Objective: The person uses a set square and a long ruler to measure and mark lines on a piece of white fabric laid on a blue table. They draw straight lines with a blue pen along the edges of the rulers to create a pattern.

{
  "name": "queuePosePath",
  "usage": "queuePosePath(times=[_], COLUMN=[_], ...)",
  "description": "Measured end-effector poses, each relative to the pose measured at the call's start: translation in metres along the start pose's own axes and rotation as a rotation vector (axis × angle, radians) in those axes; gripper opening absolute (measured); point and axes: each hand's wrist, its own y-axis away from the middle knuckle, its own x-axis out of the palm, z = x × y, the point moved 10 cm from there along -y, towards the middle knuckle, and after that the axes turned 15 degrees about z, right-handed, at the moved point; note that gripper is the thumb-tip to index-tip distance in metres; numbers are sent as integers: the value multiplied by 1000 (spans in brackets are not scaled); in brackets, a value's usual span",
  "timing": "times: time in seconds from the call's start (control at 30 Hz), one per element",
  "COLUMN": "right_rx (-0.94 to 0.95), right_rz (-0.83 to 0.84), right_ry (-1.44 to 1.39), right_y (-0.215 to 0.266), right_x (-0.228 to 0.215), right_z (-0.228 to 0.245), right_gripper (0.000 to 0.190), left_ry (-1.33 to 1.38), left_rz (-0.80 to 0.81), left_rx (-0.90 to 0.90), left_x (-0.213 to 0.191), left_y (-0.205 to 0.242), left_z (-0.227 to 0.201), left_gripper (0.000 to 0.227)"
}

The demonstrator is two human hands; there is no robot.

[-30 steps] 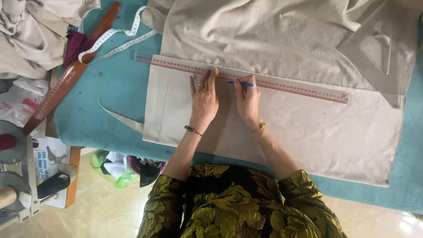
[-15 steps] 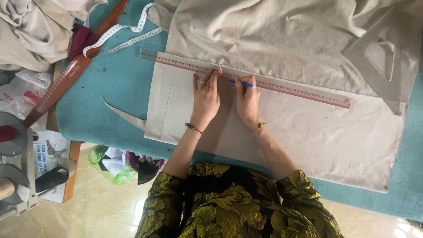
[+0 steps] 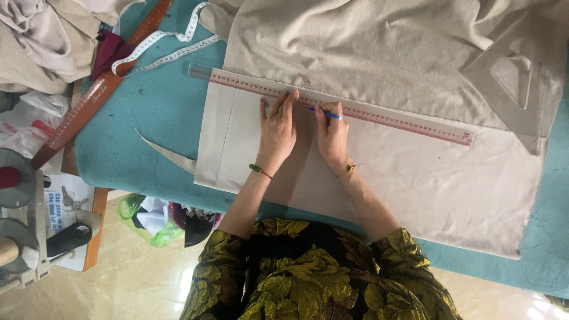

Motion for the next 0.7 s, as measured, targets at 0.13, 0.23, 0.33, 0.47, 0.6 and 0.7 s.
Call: queuePosePath(times=[0.13,0.23,0.33,0.47,0.6,0.7], right_rx=[4,13,25,22,153,133], right_rz=[-2,2,8,1,14,-48], right_ry=[-2,0,-5,13,-168,-448], right_y=[0,0,0,-1,-4,0], right_x=[-3,-4,-2,-2,-8,-12], right_z=[9,12,7,9,14,-28], right_gripper=[8,8,9,9,16,30], left_ry=[-8,-7,11,10,19,5], left_rz=[8,0,-12,-9,-41,-65], left_rx=[4,5,8,11,37,61], left_x=[2,5,4,4,-1,1], left_y=[0,-1,-1,0,2,3], left_z=[1,2,3,2,-2,-1], left_gripper=[82,82,83,81,79,79])
